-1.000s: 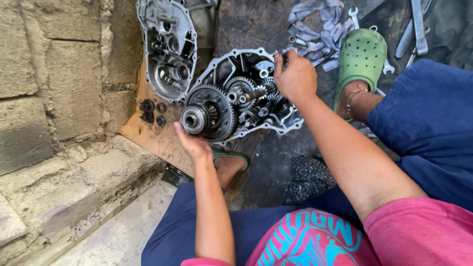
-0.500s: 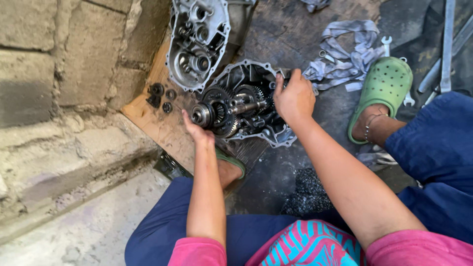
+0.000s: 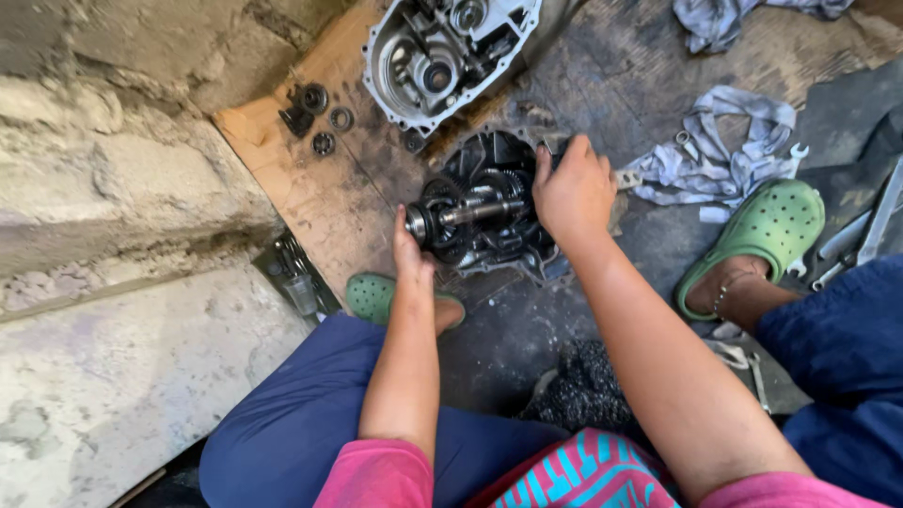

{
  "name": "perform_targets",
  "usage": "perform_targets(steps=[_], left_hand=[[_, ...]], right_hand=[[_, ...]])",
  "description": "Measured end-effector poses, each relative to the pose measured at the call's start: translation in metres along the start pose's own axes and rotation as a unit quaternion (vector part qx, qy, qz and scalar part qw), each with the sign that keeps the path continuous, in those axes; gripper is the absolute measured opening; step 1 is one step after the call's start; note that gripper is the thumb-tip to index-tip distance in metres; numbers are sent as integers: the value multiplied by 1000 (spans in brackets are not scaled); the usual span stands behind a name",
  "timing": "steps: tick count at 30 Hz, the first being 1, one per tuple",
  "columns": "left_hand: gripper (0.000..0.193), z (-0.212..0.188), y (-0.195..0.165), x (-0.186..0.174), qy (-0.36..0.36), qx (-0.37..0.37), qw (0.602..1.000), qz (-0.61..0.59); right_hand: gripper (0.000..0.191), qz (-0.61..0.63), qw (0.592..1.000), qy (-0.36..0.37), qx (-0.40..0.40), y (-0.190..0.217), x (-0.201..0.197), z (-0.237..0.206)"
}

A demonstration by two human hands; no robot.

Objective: The person assembles internal components of a disassembled engine casing. They place gears and shafts into the casing, align them, and rotate parts to check fitment.

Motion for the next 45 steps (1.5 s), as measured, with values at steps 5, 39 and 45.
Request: perform_targets(steps=[5,39,45], left_hand=[[42,11,3,-16,-28,-33,999,-15],[47,-98,-63,40,-87,463,470,747],[54,-101,-29,88,-31,345,142,927]], right_hand=[[43,-9,999,47,4,0,21,3],[48,96,992,54,68,-20,21,-2],[51,103,990,65,65,-22,25,-3]])
Point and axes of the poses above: each hand's wrist, its own z-axis towards the middle knuckle, its own x-axis out of the palm, y = z × x, the point moved 7 cm from there along z, towards the middle knuckle, and after that the axes turned 13 degrees about -x, right-handed, at the moved point
